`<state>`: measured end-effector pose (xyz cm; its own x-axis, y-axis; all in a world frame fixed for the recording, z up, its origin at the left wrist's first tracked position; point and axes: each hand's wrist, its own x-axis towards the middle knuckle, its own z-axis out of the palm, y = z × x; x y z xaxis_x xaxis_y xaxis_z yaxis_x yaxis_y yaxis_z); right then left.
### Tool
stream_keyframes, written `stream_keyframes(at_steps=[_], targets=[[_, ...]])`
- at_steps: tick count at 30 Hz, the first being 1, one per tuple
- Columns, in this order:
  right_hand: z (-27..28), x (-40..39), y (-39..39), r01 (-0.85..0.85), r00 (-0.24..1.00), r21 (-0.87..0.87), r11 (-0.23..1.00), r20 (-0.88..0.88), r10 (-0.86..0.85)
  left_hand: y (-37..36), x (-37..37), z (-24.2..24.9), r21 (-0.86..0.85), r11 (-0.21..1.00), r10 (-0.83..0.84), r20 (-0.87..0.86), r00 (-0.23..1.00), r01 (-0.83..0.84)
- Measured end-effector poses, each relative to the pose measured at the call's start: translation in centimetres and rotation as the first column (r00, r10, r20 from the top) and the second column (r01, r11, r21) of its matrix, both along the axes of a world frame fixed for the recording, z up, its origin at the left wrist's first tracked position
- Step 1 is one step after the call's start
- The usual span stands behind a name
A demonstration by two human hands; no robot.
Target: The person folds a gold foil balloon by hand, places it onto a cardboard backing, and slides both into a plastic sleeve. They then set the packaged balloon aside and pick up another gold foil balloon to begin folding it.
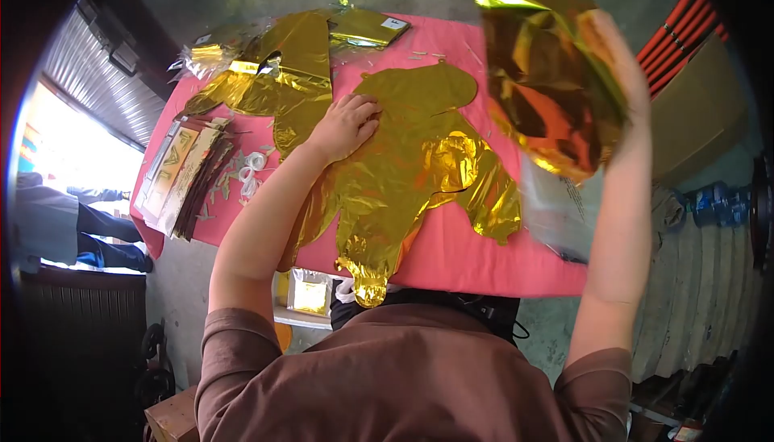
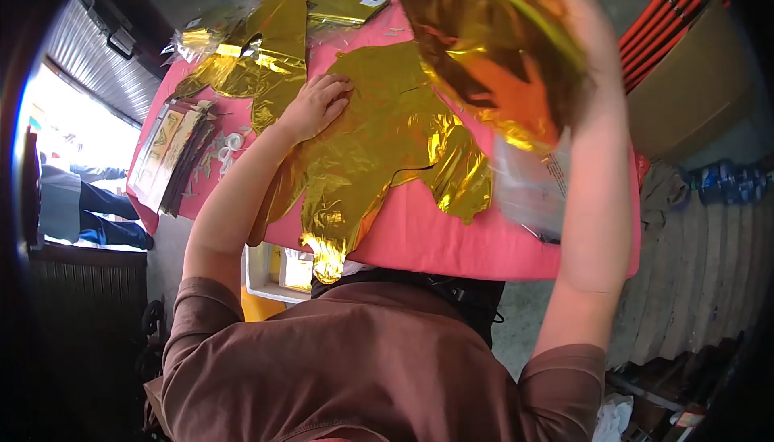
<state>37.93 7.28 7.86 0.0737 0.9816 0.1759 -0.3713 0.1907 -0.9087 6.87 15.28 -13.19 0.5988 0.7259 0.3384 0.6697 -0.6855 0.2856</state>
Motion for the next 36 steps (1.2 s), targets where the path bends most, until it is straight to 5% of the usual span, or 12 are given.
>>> stream_keyframes(at_steps=[1, 3, 5, 11, 13, 20, 27, 31, 33, 34, 35, 36], targets=[[-0.2, -1.2, 0.1, 0.261, 0.965, -0.173, 0.950, 0.057, -0.255, 0.0, 0.0, 0.0, 0.002, 1.000, 0.003, 0.001, 1.000, -0.003], [-5.2, -2.0, 2.8, 0.238, 0.958, -0.087, 0.967, 0.182, -0.220, 0.0, 0.0, 0.0, -0.016, 1.000, -0.006, 0.004, 1.000, 0.006], [-11.7, -1.9, 5.9, -0.136, 0.990, -0.197, 0.971, 0.009, 0.140, 0.0, 0.0, 0.2, -0.016, 1.000, 0.000, -0.024, 1.000, -0.001], [-20.6, -4.5, 7.0, -0.091, 0.994, -0.357, 0.930, 0.017, 0.104, 0.2, -0.5, -0.6, 0.066, 0.998, 0.001, -0.003, 1.000, 0.000], [-19.7, -5.5, 5.4, -0.039, 0.960, -0.486, 0.873, 0.223, 0.167, 0.6, -0.8, -0.9, 0.177, 0.984, -0.009, -0.045, 0.999, 0.017], [-18.4, -5.4, 5.1, -0.081, 0.804, -0.531, 0.843, 0.465, 0.370, 0.3, -0.2, -0.3, 0.000, 1.000, -0.002, -0.021, 1.000, 0.002], [-18.3, -4.5, 4.8, -0.319, 0.750, -0.598, 0.736, 0.316, 0.582, 0.2, -0.3, -0.7, 0.090, 0.996, 0.013, 0.028, 1.000, -0.015], [-16.2, -6.2, 3.5, -0.259, 0.741, -0.624, 0.737, 0.361, 0.566, 0.3, -0.6, -0.7, 0.046, 0.997, 0.063, -0.089, 0.994, -0.059], [-14.2, -6.5, 3.3, -0.016, 0.257, -0.680, 0.733, 0.706, 0.660, -0.1, -0.5, -0.5, 0.093, 0.995, 0.039, -0.041, 0.998, -0.035], [-14.4, -6.8, 2.9, -0.020, 0.255, -0.680, 0.733, 0.705, 0.662, -0.3, -0.5, -0.2, 0.093, 0.995, 0.043, -0.042, 0.998, -0.039], [-14.7, -7.2, 2.1, 0.005, 0.096, -0.344, 0.939, 0.935, 0.342, -0.4, -0.5, 0.0, 0.073, 0.997, 0.030, -0.040, 0.999, -0.027], [-14.9, -7.6, 1.2, -0.033, -0.064, 0.048, 0.998, 0.997, -0.050, -0.5, -0.4, 0.2, 0.055, 0.998, 0.017, -0.035, 0.999, -0.015]])
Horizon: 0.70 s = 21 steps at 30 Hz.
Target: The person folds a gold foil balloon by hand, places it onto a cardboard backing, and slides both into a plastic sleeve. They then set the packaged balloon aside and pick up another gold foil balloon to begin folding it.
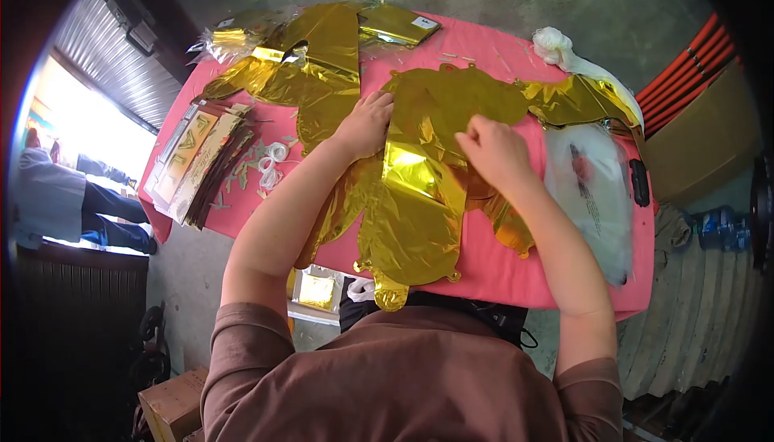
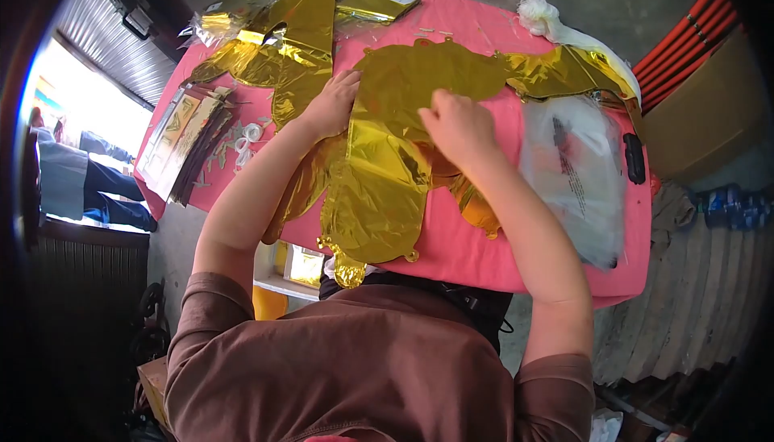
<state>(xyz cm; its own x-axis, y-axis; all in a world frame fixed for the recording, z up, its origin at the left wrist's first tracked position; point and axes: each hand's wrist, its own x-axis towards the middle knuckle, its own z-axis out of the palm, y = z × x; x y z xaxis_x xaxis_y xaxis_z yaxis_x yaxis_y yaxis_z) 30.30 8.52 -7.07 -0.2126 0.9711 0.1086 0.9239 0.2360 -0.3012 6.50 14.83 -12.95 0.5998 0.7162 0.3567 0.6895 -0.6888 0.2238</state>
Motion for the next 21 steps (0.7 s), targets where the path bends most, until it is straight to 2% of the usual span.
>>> stream_keyframes(at_steps=[1, 3, 4, 6, 7, 10, 12, 19, 21], targets=[[-0.3, -0.6, -0.7, 0.001, 1.000, 0.001, 1.000, 0.001, -0.001, 0.1, 0.1, -0.1, 0.001, 1.000, -0.001, 0.001, 1.000, 0.001], [-1.6, -2.3, -1.9, -0.312, 0.906, 0.181, 0.933, -0.239, 0.349, 0.2, 0.0, -0.5, 0.017, 1.000, 0.011, 0.032, 0.999, -0.011], [-2.6, -2.9, -2.2, -0.314, 0.904, 0.173, 0.933, -0.245, 0.350, 0.2, -0.1, -0.6, 0.008, 1.000, 0.014, 0.030, 0.999, -0.014], [-4.6, -3.9, -2.9, -0.400, 0.907, 0.066, 0.914, -0.112, 0.406, 0.6, -0.2, -0.8, -0.018, 1.000, 0.012, 0.018, 1.000, -0.012], [-4.8, -3.9, -2.8, -0.404, 0.905, 0.060, 0.913, -0.120, 0.409, 0.7, -0.2, -0.9, -0.027, 1.000, 0.016, 0.013, 1.000, -0.016], [-4.9, -3.1, -1.5, -0.459, 0.884, -0.125, 0.880, 0.030, 0.466, 1.0, -0.2, -1.3, -0.085, 0.996, -0.004, 0.030, 1.000, 0.007], [-5.1, -3.6, -2.0, -0.453, 0.887, -0.113, 0.884, 0.035, 0.460, 1.1, -0.1, -1.4, -0.003, 1.000, -0.012, 0.016, 1.000, 0.012], [-5.3, -4.6, -2.7, -0.408, 0.905, -0.067, 0.911, 0.104, 0.413, 1.2, -0.3, -1.5, 0.004, 1.000, -0.020, 0.043, 0.999, 0.020], [-5.4, -4.8, -3.0, -0.403, 0.906, -0.048, 0.914, 0.116, 0.406, 1.5, -0.5, -1.4, -0.057, 0.997, -0.041, 0.047, 0.998, 0.043]])
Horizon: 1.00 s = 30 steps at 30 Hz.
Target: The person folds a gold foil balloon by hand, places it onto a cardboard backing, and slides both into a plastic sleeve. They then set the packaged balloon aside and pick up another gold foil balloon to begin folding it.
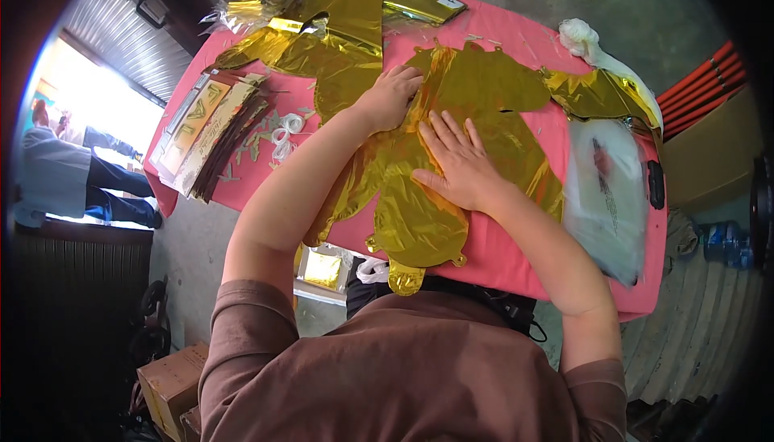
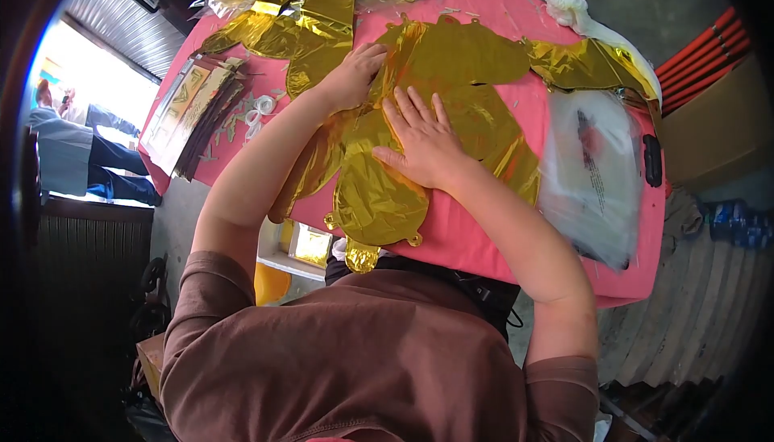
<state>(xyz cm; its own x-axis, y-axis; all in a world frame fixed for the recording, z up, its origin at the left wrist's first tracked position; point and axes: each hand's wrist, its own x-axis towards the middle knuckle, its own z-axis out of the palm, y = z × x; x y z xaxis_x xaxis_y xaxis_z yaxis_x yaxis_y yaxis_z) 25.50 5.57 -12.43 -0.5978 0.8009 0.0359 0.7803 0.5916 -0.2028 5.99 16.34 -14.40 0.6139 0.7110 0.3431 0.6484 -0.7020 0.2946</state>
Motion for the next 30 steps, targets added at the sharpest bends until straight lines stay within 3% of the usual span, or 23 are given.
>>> stream_keyframes(at_steps=[3, 13, 15, 16, 18, 19, 21, 22, 24, 28, 30], targets=[[-0.3, -0.2, -0.3, 0.007, 1.000, 0.032, 0.999, -0.005, -0.007, 0.7, -0.2, 0.5, -0.072, 0.996, -0.054, -0.002, 0.999, 0.054], [0.4, 0.9, 0.9, -0.013, 1.000, -0.014, 1.000, 0.022, 0.013, 0.2, -0.2, 1.6, 0.033, 0.996, -0.082, 0.029, 0.996, 0.081], [0.2, 0.9, 0.8, -0.011, 1.000, -0.009, 1.000, 0.021, 0.011, 0.2, -0.3, 2.4, -0.302, 0.953, 0.013, 0.112, 0.994, 0.022], [0.2, 0.9, 0.8, -0.010, 1.000, -0.005, 1.000, 0.020, 0.010, 0.4, -0.3, 2.4, -0.300, 0.954, 0.013, 0.111, 0.994, 0.021], [0.2, 0.9, 0.8, -0.010, 1.000, -0.003, 1.000, 0.025, 0.010, 0.5, -0.3, 2.1, -0.311, 0.949, 0.195, 0.428, 0.882, -0.059], [0.2, 0.9, 0.8, -0.011, 0.999, 0.000, 1.000, 0.033, 0.011, 0.5, -0.2, 2.0, -0.310, 0.949, 0.195, 0.428, 0.883, -0.059], [0.2, 0.9, 0.8, -0.009, 0.999, 0.002, 1.000, 0.032, 0.009, 0.5, 0.1, 1.7, -0.028, 0.998, 0.070, 0.434, 0.898, -0.064], [0.2, 0.8, 0.8, -0.009, 0.999, 0.003, 1.000, 0.032, 0.009, 0.4, 0.1, 1.5, -0.028, 0.997, 0.071, 0.433, 0.898, -0.065], [0.2, 0.8, 0.8, -0.011, 0.999, 0.010, 1.000, 0.033, 0.010, 0.1, 0.2, 1.1, 0.123, 0.991, 0.047, 0.074, 0.996, -0.056], [0.0, 0.9, 0.9, -0.014, 1.000, 0.027, 1.000, 0.028, 0.013, 0.0, 0.4, 0.9, 0.072, 0.993, 0.093, -0.008, 0.996, -0.092], [0.1, 0.9, 0.8, -0.016, 0.999, 0.030, 0.999, 0.030, 0.016, 0.1, 0.3, 1.0, 0.092, 0.995, 0.039, 0.097, 0.994, -0.048]])
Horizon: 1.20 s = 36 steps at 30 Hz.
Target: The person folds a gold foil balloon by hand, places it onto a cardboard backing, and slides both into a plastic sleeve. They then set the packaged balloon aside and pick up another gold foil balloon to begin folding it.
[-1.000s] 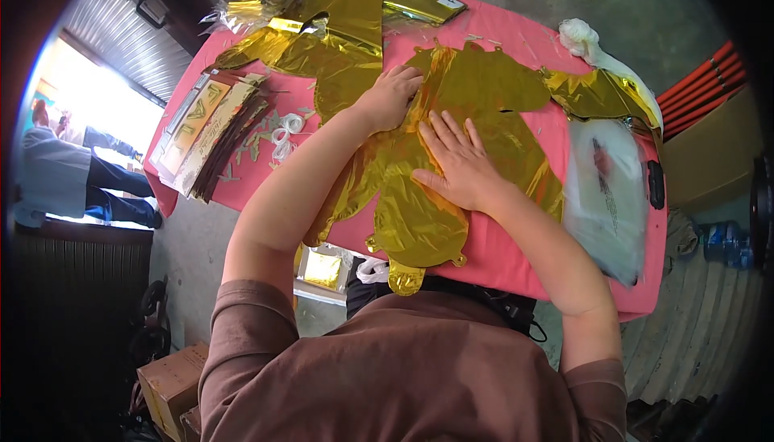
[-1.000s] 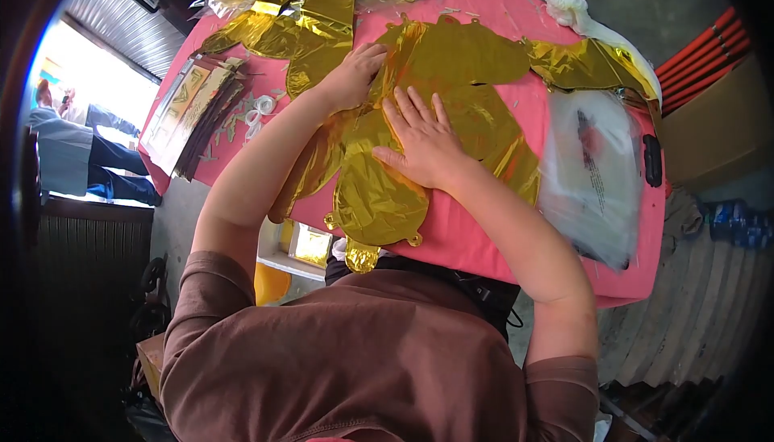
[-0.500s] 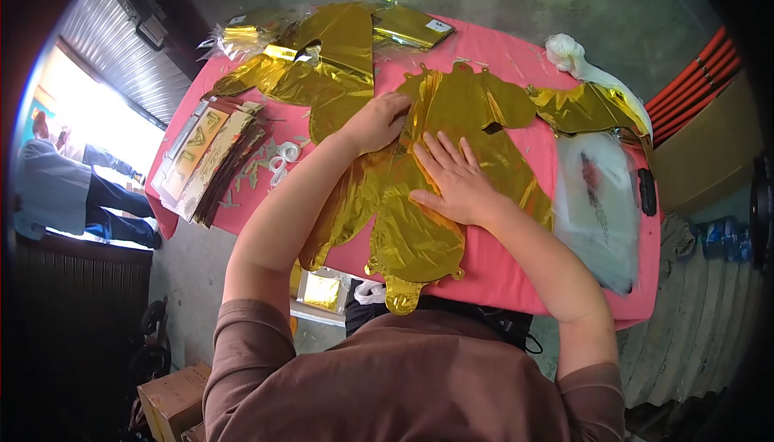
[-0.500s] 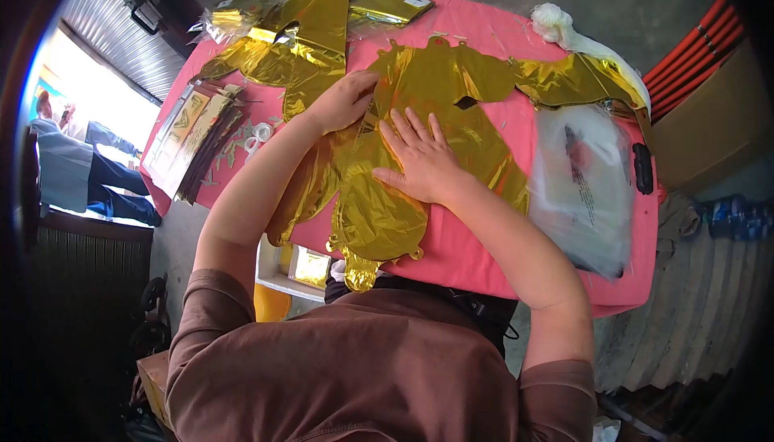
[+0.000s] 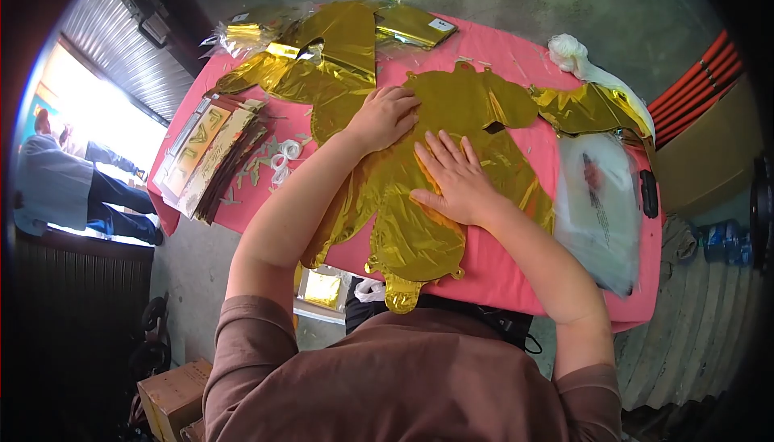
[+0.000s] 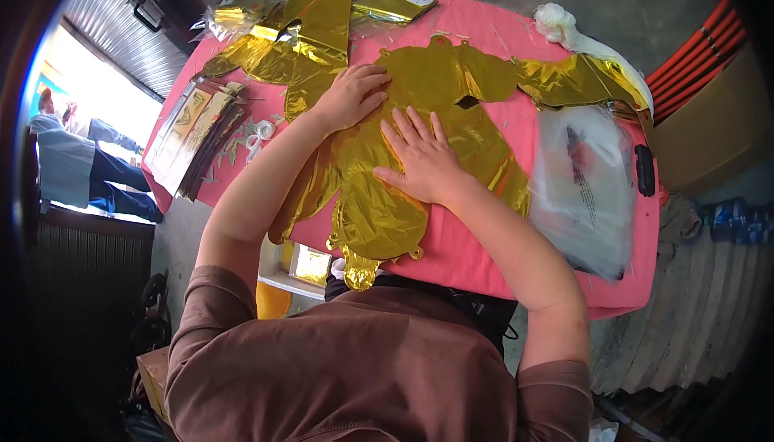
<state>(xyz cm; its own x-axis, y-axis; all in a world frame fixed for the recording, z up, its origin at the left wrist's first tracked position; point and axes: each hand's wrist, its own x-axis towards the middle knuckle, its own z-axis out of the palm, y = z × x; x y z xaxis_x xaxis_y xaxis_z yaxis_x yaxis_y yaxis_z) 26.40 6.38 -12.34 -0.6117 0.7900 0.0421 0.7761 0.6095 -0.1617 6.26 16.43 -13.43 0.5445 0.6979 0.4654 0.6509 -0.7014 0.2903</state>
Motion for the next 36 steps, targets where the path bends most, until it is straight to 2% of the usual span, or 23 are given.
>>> stream_keyframes(at_steps=[1, 3, 4, 6, 8, 10, 12, 16, 18, 19, 23, 29, 32, 34, 35, 36], targets=[[0.0, 0.0, 0.0, 0.001, 1.000, 0.007, 1.000, 0.002, -0.001, 0.0, -0.2, 0.2, -0.004, 1.000, 0.004, -0.001, 1.000, -0.004], [0.0, 0.0, 0.0, 0.001, 1.000, 0.006, 1.000, 0.002, -0.001, -0.4, -0.9, 1.2, -0.175, 0.984, 0.052, 0.092, 0.994, -0.035], [-0.1, 0.0, 0.0, 0.003, 1.000, 0.013, 1.000, 0.003, -0.003, -1.5, -1.1, 2.5, -0.179, 0.983, 0.059, 0.092, 0.994, -0.042], [-0.3, 0.0, 0.1, -0.002, 1.000, 0.031, 1.000, -0.002, 0.003, -4.8, -1.8, 4.9, -0.419, 0.900, 0.152, 0.044, 0.987, -0.120], [-0.5, 0.1, 0.1, -0.005, 1.000, 0.048, 0.999, -0.006, 0.005, -8.6, -2.9, 5.9, -0.591, 0.805, 0.038, -0.035, 0.999, -0.052], [-0.4, 0.1, 0.1, -0.001, 1.000, 0.049, 0.999, 0.001, 0.001, -13.3, -3.2, 7.0, -0.646, 0.753, -0.077, 0.104, 0.992, 0.126], [-0.7, 0.1, 0.1, -0.004, 1.000, 0.047, 0.999, -0.011, 0.005, -16.4, -3.7, 6.2, -0.454, 0.846, -0.248, 0.131, 0.960, 0.280], [-0.7, 0.1, 0.1, -0.001, 1.000, 0.046, 0.999, -0.015, 0.002, -21.1, -3.3, 6.5, -0.362, 0.898, -0.250, 0.050, 0.967, 0.251], [-0.5, 0.1, 0.2, -0.001, 1.000, 0.043, 0.999, -0.011, 0.001, -21.9, -3.2, 5.7, -0.212, 0.954, -0.227, -0.060, 0.972, 0.210], [-0.5, 0.0, 0.1, 0.004, 1.000, 0.038, 0.999, -0.007, -0.004, -22.0, -3.3, 4.9, -0.161, 0.963, -0.222, -0.010, 0.975, 0.217], [-0.3, 0.0, 0.0, 0.011, 1.000, 0.028, 1.000, -0.001, -0.011, -22.2, -3.3, 4.2, -0.130, 0.953, -0.271, 0.038, 0.962, 0.273], [-0.4, -0.1, -0.1, 0.023, 1.000, 0.030, 0.999, 0.000, -0.023, -22.0, -3.7, 4.2, -0.170, 0.947, -0.261, 0.088, 0.961, 0.273], [-0.2, -0.1, -0.4, 0.027, 1.000, -0.005, 1.000, -0.010, -0.027, -21.3, -3.9, 5.3, -0.237, 0.912, -0.309, 0.135, 0.941, 0.334], [-0.1, 0.0, -0.3, 0.016, 1.000, -0.016, 1.000, -0.008, -0.016, -19.9, -4.3, 7.2, -0.558, 0.700, -0.342, 0.284, 0.896, 0.445], [-0.1, 0.0, -0.4, 0.013, 1.000, -0.017, 1.000, -0.016, -0.013, -19.2, -4.5, 7.8, -0.625, 0.651, -0.305, 0.306, 0.902, 0.432], [-0.1, 0.0, -0.3, 0.017, 1.000, -0.010, 1.000, -0.017, -0.018, -18.1, -4.4, 7.9, -0.620, 0.653, -0.311, 0.303, 0.901, 0.434]])
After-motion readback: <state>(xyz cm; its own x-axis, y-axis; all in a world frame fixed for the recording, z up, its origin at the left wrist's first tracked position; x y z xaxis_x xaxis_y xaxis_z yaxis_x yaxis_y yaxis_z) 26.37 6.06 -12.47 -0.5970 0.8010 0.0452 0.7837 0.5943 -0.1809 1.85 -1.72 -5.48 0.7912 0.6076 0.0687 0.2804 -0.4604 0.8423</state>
